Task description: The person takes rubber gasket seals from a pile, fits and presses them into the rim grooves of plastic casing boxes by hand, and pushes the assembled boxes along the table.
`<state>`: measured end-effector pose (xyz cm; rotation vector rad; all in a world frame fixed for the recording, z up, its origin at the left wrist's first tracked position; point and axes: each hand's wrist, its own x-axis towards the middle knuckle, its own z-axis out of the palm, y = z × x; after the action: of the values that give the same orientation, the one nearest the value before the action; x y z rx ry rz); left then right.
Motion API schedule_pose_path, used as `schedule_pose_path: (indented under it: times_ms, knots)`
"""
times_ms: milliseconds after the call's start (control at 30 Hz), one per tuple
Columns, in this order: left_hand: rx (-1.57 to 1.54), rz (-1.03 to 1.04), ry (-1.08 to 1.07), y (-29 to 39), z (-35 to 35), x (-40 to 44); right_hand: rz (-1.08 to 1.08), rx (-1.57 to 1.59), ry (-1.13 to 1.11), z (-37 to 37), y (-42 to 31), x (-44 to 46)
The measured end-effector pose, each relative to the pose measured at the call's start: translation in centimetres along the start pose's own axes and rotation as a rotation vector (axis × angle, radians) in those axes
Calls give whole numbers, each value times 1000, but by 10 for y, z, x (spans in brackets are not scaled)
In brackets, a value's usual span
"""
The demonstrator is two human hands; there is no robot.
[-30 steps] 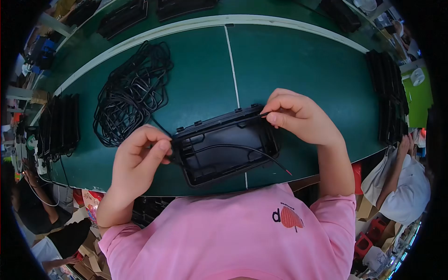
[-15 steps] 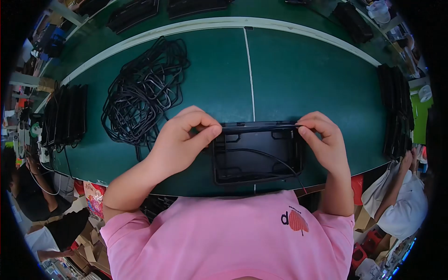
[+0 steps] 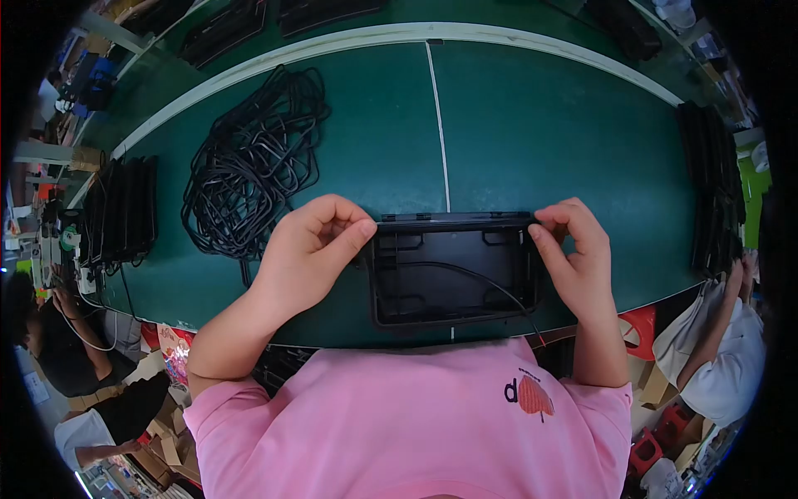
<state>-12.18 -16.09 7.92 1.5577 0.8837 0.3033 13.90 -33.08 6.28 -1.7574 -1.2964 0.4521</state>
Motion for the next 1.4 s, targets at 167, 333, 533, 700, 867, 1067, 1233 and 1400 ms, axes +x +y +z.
schedule_pose_path:
  times_ms: [167, 333, 533, 700, 867, 1067, 1233, 1400]
  knots:
    - [-15, -14, -4, 0, -1, -2, -35, -89, 2, 2, 2, 2]
    - [-101, 25, -23, -4, 2, 0, -18, -70, 26, 5, 4, 1]
    - [-72, 46, 26, -9, 8, 1, -18, -65, 25, 7, 5, 0]
    - [-78, 6, 20, -4, 6, -1, 41, -21, -2, 3, 7, -2]
    - [-89, -28, 22, -3, 4, -2, 348, 437, -57, 2, 16, -5]
    - [-35, -58, 28, -2, 3, -3, 526, 514, -139, -3, 15, -2]
    - [-31, -92, 41, -1, 4, -3, 599, 684, -124, -3, 19, -2]
    - [-80, -156, 13, 0, 3, -2, 653, 770, -98, 1, 17, -4]
